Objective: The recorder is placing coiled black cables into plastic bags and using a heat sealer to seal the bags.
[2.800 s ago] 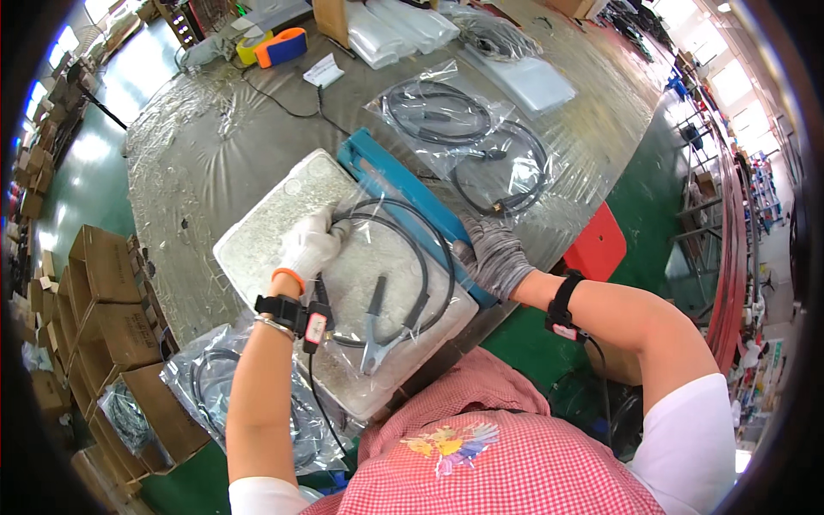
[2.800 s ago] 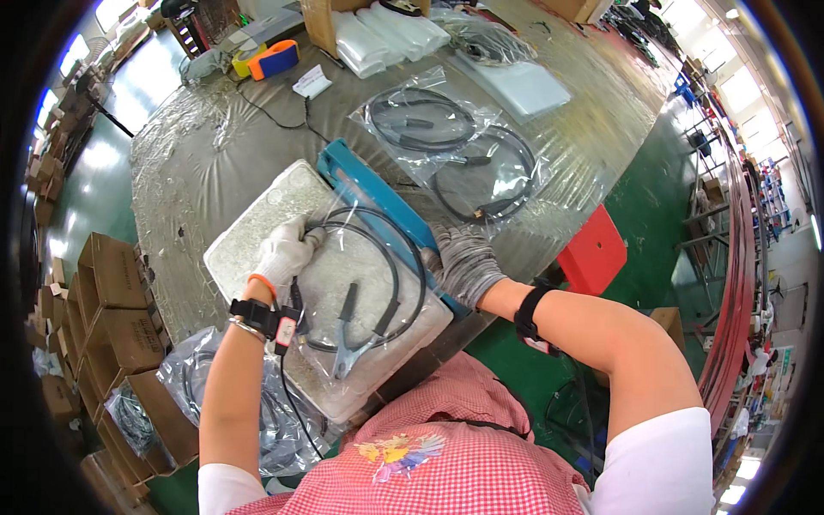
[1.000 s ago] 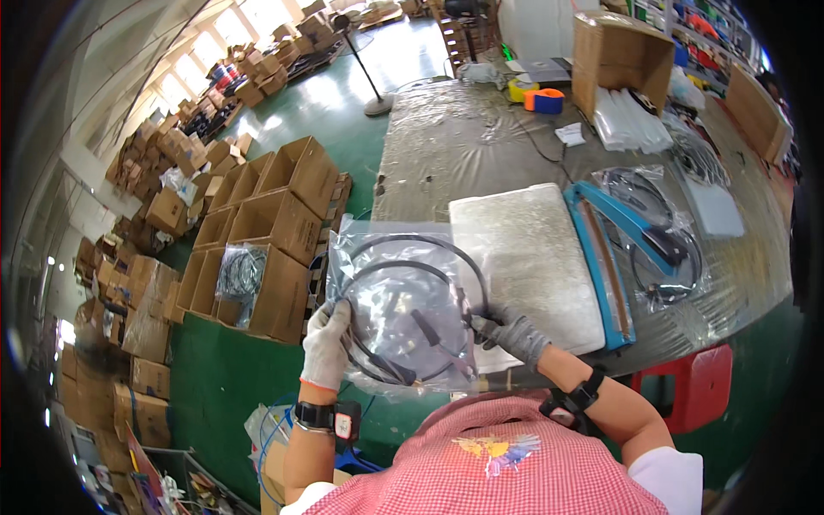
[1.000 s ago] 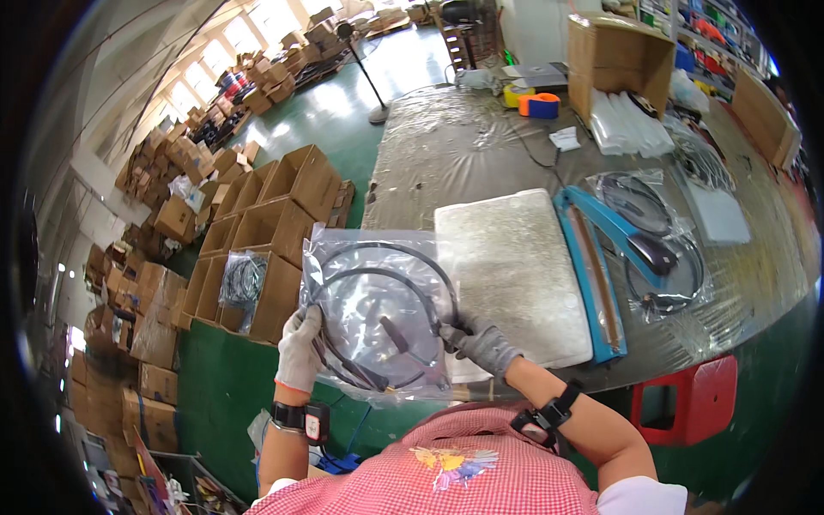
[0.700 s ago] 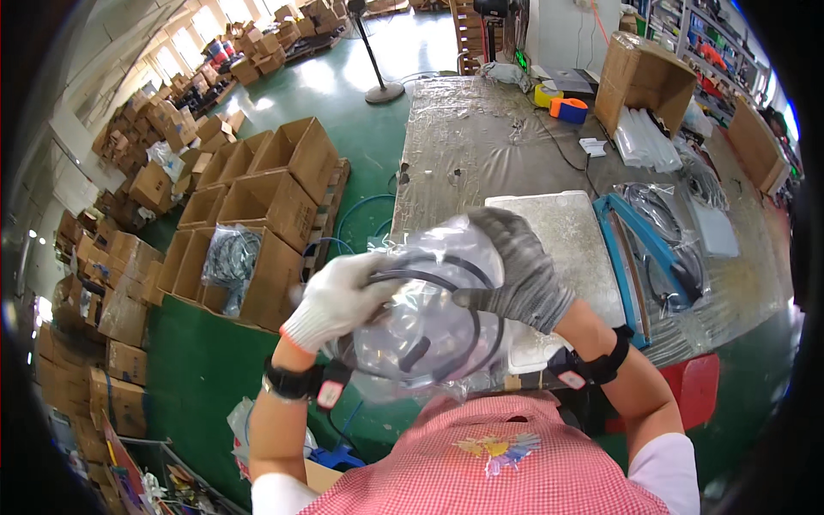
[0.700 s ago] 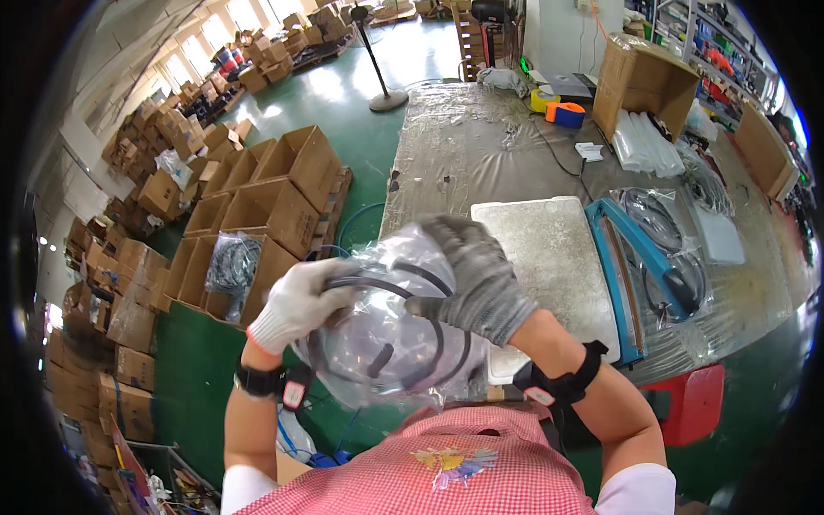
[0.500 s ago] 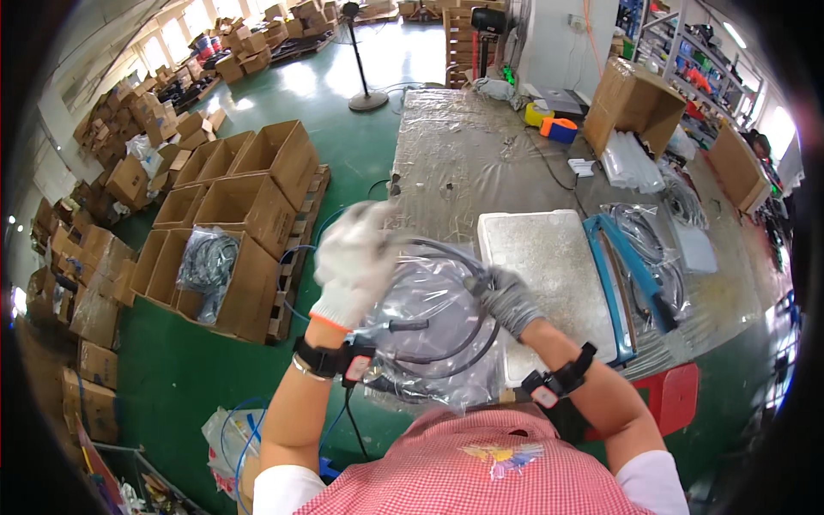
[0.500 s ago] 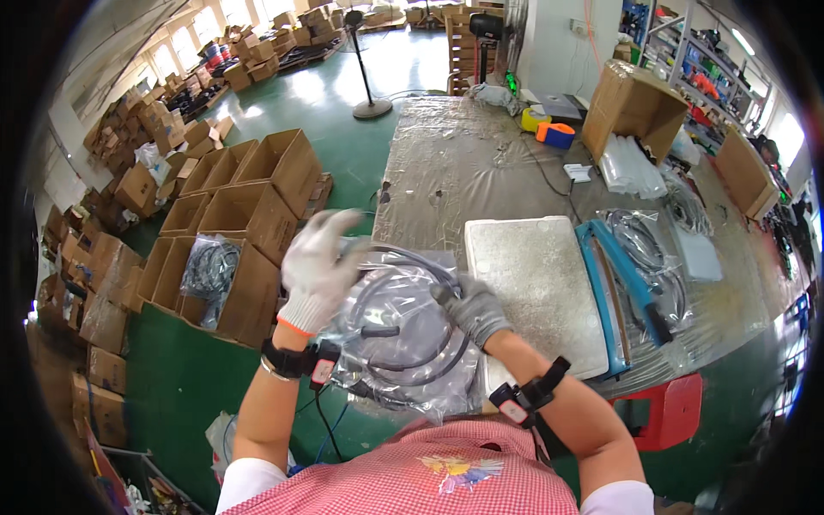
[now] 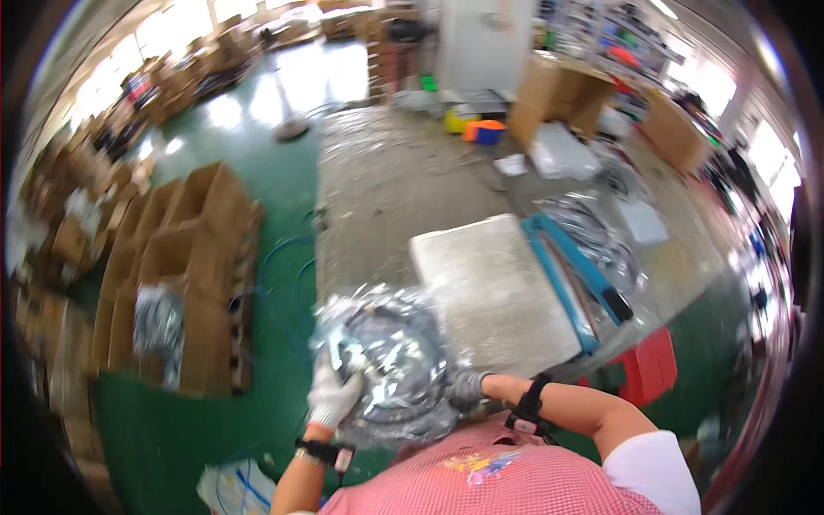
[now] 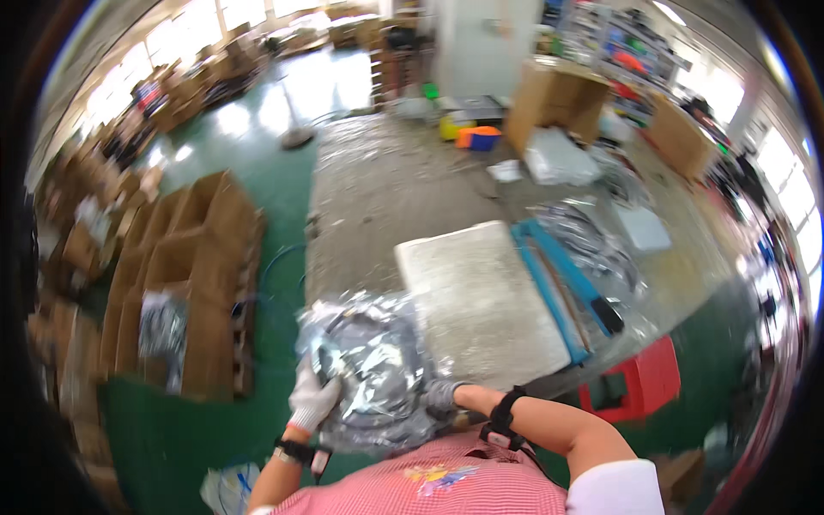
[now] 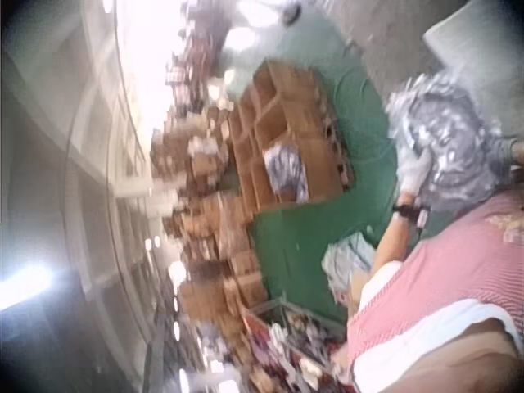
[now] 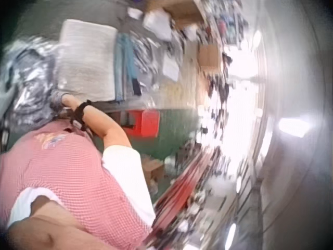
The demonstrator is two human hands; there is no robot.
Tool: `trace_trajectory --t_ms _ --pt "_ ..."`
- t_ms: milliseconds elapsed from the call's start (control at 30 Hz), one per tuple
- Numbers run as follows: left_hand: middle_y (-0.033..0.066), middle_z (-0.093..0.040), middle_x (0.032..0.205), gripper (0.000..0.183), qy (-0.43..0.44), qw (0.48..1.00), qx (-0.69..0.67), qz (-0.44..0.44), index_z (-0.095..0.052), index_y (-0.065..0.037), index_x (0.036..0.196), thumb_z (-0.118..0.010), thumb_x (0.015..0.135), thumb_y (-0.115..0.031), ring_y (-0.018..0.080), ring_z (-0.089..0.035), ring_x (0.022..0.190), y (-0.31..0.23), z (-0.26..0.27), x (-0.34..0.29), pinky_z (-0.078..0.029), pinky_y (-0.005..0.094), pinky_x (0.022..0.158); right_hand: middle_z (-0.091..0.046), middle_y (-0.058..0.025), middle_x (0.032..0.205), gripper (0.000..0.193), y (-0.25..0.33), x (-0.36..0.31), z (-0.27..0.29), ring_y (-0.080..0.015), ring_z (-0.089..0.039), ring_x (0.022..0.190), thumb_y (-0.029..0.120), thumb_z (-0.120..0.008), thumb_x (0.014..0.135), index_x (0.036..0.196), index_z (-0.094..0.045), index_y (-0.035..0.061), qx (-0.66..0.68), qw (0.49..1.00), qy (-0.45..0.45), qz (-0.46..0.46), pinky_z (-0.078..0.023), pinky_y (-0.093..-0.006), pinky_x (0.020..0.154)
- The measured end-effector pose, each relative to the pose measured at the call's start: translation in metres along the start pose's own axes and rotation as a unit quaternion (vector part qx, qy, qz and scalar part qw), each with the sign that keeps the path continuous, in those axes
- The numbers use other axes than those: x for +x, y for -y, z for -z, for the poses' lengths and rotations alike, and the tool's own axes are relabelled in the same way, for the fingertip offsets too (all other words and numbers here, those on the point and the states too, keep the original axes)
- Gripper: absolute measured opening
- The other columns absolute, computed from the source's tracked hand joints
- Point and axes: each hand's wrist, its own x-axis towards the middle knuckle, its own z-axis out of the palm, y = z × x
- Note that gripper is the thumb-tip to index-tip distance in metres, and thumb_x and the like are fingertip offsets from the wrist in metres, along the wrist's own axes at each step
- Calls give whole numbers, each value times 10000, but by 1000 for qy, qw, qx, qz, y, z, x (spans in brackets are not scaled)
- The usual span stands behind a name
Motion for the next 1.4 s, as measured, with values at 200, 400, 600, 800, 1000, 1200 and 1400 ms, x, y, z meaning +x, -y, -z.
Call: trace_trajectory --t_ms 200,400,600,800,1000,1200,1400 --pt "247 -453 1307 676 -234 911 295 -169 -415 36 1298 -685 717 -181 392 -446 1198 -38 18 -33 -352 428 1031 -677 -56 796 380 38 -149 39 -135 -621 717 414 -539 908 920 -689 65 396 884 -133 -207 -523 -314 639" --pt "269 -450 1294 631 -33 932 298 -205 -401 -20 1332 -646 814 -284 434 -433 1180 -132 2 -40 -363 460 998 -685 -61 899 318 -196 -314 -32 -192 -658 788 392 -558 891 956 -680 106 532 699 -306 -367 -549 -377 676" --pt "249 -517 1193 496 -79 947 233 -208 -503 -7 1244 -645 818 -216 394 -481 1111 -219 -29 -31 -388 446 954 -634 -139 731 322 -334 -306 94 -290 -622 592 353 -579 882 964 -612 44 705 362 -563 -234 -510 -444 542" --pt "230 -530 1179 421 -83 920 293 -249 -559 -12 1177 -660 815 -202 390 -470 1126 -294 -63 -25 -375 456 967 -451 -241 1355 676 -425 -317 186 -367 -463 1221 533 -488 878 1341 -450 42 623 443 -491 -419 -335 -429 1040" --pt "202 -529 1204 296 -39 952 231 -199 -608 -38 1113 -641 843 -156 355 -470 1166 -320 -67 -24 -375 412 996 -542 -268 1229 635 -407 -314 248 -393 -539 1138 525 -510 841 1188 -578 -2 371 536 -595 -469 -423 -425 971" --pt "163 -535 1238 454 -14 978 105 -180 -595 -72 1171 -686 740 -183 304 -521 1150 -362 -97 2 -420 351 974 -676 -75 885 388 -246 -360 344 -172 -599 773 374 -677 823 921 -674 -1 399 579 -708 -64 -471 -326 693" --pt "220 -537 1238 633 112 972 -71 -193 -443 30 1300 -682 801 -278 313 -540 1145 -399 -93 26 -387 366 1007 -654 -17 942 277 -100 -421 342 -89 -575 819 232 -646 878 1082 -652 45 333 665 -650 152 -469 -270 708"
